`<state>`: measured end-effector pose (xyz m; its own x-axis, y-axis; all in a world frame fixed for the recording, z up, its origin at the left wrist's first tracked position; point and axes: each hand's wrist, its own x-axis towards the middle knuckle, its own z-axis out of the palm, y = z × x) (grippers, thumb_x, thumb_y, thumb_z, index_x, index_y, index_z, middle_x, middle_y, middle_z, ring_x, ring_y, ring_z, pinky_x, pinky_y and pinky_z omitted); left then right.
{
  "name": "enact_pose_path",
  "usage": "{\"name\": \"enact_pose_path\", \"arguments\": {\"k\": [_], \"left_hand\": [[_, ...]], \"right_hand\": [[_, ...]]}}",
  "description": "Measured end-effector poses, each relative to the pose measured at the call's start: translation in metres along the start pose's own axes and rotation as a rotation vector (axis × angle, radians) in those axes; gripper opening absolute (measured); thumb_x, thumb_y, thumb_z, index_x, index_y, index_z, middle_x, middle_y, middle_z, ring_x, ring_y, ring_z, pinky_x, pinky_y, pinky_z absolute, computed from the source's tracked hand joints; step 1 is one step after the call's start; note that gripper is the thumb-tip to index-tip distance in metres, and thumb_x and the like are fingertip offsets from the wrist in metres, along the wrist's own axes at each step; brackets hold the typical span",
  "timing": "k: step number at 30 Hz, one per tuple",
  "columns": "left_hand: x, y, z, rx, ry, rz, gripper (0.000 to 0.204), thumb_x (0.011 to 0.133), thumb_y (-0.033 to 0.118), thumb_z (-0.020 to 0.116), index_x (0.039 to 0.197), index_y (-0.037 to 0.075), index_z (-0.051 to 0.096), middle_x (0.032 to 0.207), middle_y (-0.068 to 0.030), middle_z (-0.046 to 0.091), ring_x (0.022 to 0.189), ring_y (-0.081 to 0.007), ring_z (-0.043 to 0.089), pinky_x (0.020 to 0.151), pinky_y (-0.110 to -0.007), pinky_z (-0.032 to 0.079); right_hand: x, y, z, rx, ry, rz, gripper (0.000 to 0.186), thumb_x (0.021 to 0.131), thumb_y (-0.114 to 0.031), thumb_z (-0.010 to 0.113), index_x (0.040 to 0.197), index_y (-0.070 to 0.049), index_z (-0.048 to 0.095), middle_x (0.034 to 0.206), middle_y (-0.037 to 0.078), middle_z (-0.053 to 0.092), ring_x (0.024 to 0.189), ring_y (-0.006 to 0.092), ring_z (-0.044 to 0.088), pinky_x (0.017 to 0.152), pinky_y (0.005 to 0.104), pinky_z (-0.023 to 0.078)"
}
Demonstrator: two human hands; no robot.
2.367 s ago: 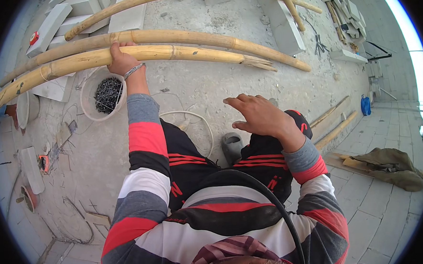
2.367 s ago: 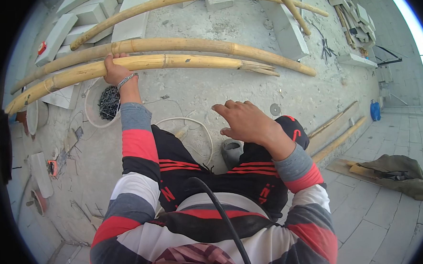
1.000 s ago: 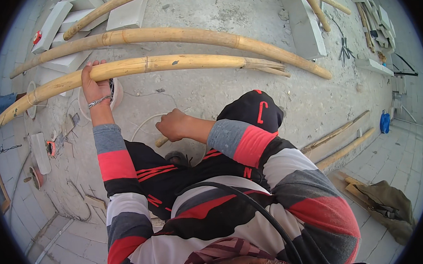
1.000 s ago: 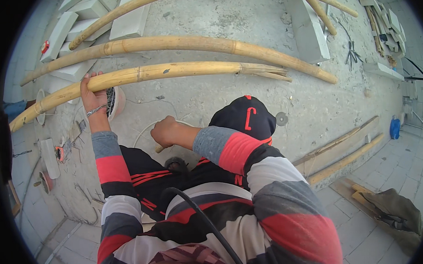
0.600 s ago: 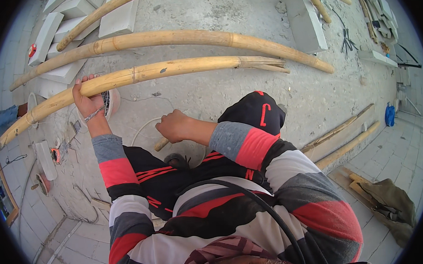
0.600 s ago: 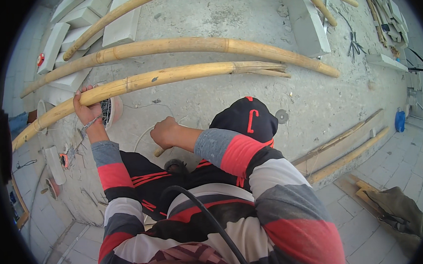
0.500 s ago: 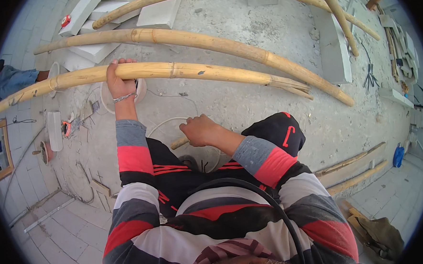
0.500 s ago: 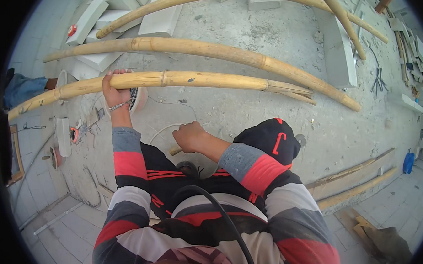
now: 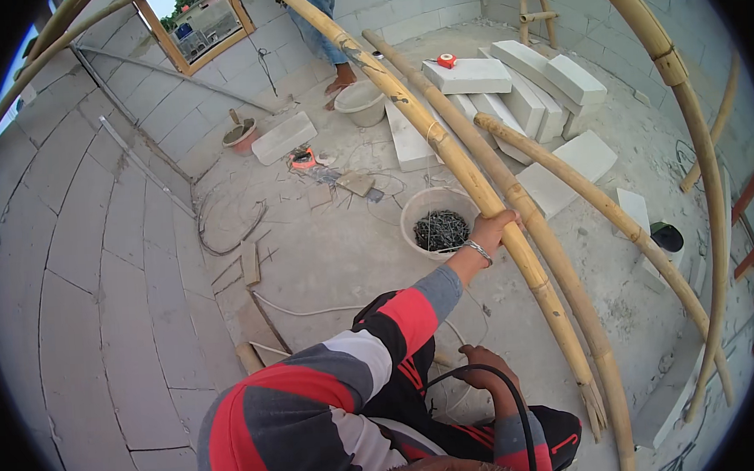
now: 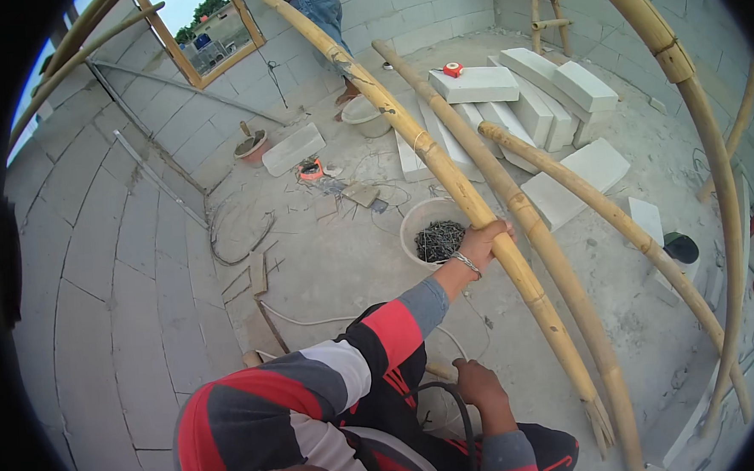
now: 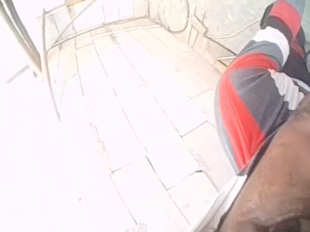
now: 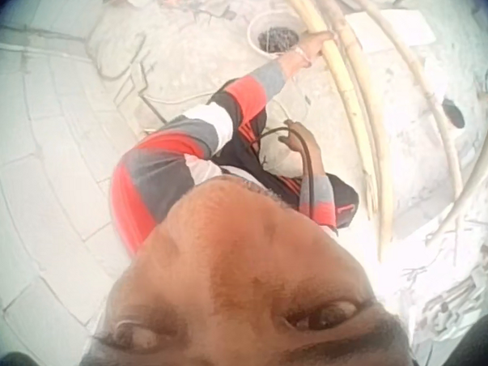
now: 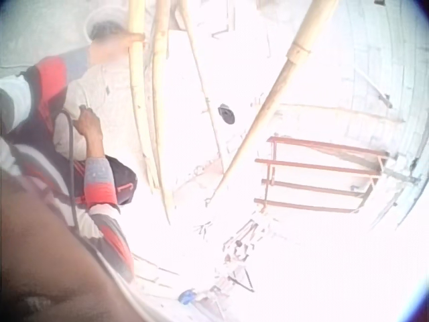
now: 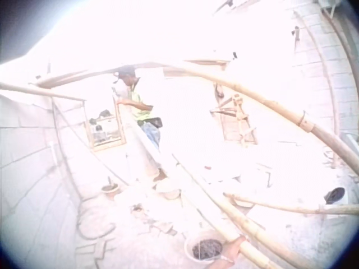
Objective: The recorder is assembling or moving bamboo poles while working on a construction site.
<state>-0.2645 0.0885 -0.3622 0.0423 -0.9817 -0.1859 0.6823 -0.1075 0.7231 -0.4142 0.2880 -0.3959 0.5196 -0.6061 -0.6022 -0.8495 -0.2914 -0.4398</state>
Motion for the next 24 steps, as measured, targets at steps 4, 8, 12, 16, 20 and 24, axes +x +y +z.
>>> {"name": "enact_pose_path", "arguments": {"k": [4, 8, 12, 16, 20, 24], "left_hand": [[-0.004, 0.008, -0.007, 0.123, 0.02, -0.008, 0.029, 0.083, 0.025, 0.079, 0.101, 0.006, 0.065, 0.095, -0.0055, 0.068, 0.089, -0.0197, 0.068, 0.082, -0.038, 0.059], [-0.007, 0.012, -0.005, 0.18, 0.021, -0.059, 0.037, 0.083, 0.032, 0.079, 0.107, 0.007, 0.066, 0.098, -0.0048, 0.069, 0.093, -0.0184, 0.069, 0.083, -0.038, 0.059], [-0.01, 0.013, -0.005, 0.202, 0.027, -0.092, 0.042, 0.084, 0.035, 0.078, 0.113, 0.007, 0.064, 0.103, -0.0052, 0.071, 0.096, -0.0177, 0.07, 0.085, -0.039, 0.06], [-0.012, 0.016, -0.007, 0.231, 0.031, -0.102, 0.045, 0.085, 0.036, 0.078, 0.116, 0.007, 0.064, 0.106, -0.0056, 0.071, 0.098, -0.0175, 0.07, 0.087, -0.04, 0.06], [-0.014, 0.014, 0.0, 0.215, 0.068, -0.056, 0.046, 0.081, 0.037, 0.08, 0.111, 0.004, 0.066, 0.099, -0.0068, 0.072, 0.09, -0.0207, 0.072, 0.08, -0.04, 0.061], [-0.012, 0.018, -0.007, 0.237, 0.044, -0.112, 0.047, 0.085, 0.035, 0.078, 0.119, 0.007, 0.063, 0.109, -0.0064, 0.072, 0.101, -0.0181, 0.07, 0.087, -0.041, 0.059]], "right_hand": [[0.009, -0.008, 0.004, -0.019, 0.006, -0.038, 0.067, 0.083, -0.034, 0.077, 0.141, -0.008, 0.055, 0.132, 0.024, 0.062, 0.124, 0.0386, 0.059, 0.104, 0.0451, 0.049], [0.007, -0.013, 0.009, -0.016, 0.023, -0.047, 0.067, 0.083, -0.035, 0.078, 0.14, -0.008, 0.055, 0.131, 0.024, 0.063, 0.124, 0.0384, 0.06, 0.104, 0.0451, 0.049], [0.005, -0.023, 0.009, -0.019, 0.02, -0.052, 0.068, 0.083, -0.035, 0.078, 0.141, -0.008, 0.055, 0.132, 0.024, 0.062, 0.124, 0.0383, 0.059, 0.104, 0.0455, 0.049], [0.002, -0.03, 0.004, -0.012, 0.015, -0.047, 0.068, 0.083, -0.035, 0.078, 0.141, -0.008, 0.055, 0.132, 0.023, 0.062, 0.125, 0.0382, 0.059, 0.105, 0.0456, 0.049], [-0.004, -0.031, 0.0, -0.002, 0.018, -0.033, 0.067, 0.084, -0.034, 0.076, 0.142, -0.01, 0.054, 0.134, 0.023, 0.061, 0.127, 0.038, 0.057, 0.106, 0.0455, 0.048], [-0.006, -0.039, -0.007, -0.009, -0.029, -0.006, 0.067, 0.084, -0.033, 0.075, 0.143, -0.011, 0.053, 0.136, 0.023, 0.06, 0.129, 0.0378, 0.056, 0.107, 0.0453, 0.047]]}}
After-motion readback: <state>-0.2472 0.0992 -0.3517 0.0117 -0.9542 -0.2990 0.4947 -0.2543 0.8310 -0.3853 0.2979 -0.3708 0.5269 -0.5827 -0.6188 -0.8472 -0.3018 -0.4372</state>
